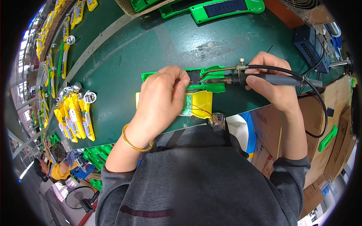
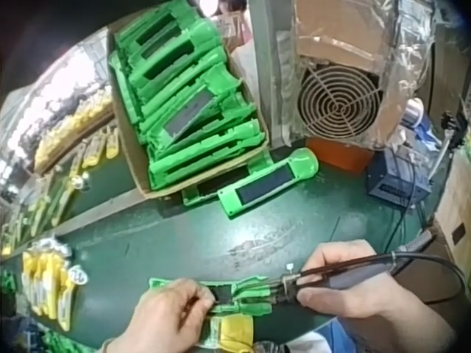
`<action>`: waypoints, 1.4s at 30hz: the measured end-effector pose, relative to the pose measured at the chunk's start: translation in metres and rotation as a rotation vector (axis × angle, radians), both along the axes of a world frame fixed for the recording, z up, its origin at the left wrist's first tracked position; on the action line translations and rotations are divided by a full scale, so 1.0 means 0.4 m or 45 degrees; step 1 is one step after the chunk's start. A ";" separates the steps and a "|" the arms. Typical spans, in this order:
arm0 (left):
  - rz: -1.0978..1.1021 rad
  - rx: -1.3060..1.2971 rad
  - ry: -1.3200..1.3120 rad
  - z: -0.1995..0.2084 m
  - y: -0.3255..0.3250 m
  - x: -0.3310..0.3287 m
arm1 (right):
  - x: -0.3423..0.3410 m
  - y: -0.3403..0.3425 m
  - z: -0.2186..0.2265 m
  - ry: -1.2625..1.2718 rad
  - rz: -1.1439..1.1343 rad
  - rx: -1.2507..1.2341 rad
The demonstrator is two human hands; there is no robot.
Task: Soldering wires and components into flashlight housings on a production line.
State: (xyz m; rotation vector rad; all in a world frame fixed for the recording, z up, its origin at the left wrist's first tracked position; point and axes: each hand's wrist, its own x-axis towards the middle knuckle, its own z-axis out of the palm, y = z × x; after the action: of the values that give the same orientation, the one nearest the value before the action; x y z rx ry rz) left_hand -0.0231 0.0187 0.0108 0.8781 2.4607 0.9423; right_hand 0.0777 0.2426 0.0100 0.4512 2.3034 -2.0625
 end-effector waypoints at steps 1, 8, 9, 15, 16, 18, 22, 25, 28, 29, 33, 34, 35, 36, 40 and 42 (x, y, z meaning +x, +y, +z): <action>-0.009 0.022 0.020 -0.003 0.001 0.002 | -0.004 0.004 -0.005 0.000 0.038 -0.026; -0.075 -0.059 -0.009 0.002 -0.002 -0.002 | -0.033 0.012 -0.001 -0.096 0.129 0.024; -0.073 -0.059 -0.009 -0.001 -0.002 0.000 | -0.034 0.009 0.002 -0.096 0.131 0.024; -0.143 -0.128 0.308 -0.007 0.018 0.017 | -0.007 0.005 -0.006 0.001 0.078 0.002; -0.159 -0.138 0.322 -0.009 0.017 0.016 | -0.002 0.005 -0.002 -0.032 0.027 -0.053; -0.176 -0.149 0.335 -0.010 0.017 0.012 | 0.002 0.011 0.003 -0.065 -0.026 -0.109; -0.210 -0.128 0.324 -0.007 0.018 0.005 | 0.009 0.018 0.007 -0.036 -0.052 -0.118; -0.156 -0.046 0.212 -0.006 0.015 0.007 | 0.008 0.016 0.007 -0.030 -0.060 -0.136; -0.150 0.000 0.135 -0.006 0.010 0.004 | 0.008 0.020 0.002 -0.009 -0.052 -0.162; -0.190 -0.016 0.152 -0.006 0.009 0.003 | 0.008 0.022 0.001 0.019 -0.034 -0.157; -0.189 -0.006 0.253 -0.013 0.015 0.004 | 0.002 0.019 0.006 0.015 -0.024 -0.169; -0.204 -0.057 0.268 -0.012 0.018 0.004 | 0.001 0.019 0.006 0.011 -0.022 -0.154; -0.220 -0.109 0.283 -0.011 0.020 0.004 | 0.001 0.019 0.006 0.007 -0.020 -0.139; -0.219 -0.109 0.283 -0.014 0.022 0.004 | 0.000 0.018 0.006 0.008 -0.019 -0.139; -0.197 -0.122 0.373 -0.018 0.029 0.005 | -0.004 0.014 0.005 -0.025 -0.014 -0.144; -0.191 -0.146 0.380 -0.018 0.031 0.006 | -0.006 0.013 0.005 -0.033 -0.013 -0.144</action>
State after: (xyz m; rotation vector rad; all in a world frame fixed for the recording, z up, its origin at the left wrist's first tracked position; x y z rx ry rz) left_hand -0.0207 0.0311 0.0035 1.2192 2.6158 0.6504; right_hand 0.0752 0.2478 0.0119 0.4832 2.1609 -2.1641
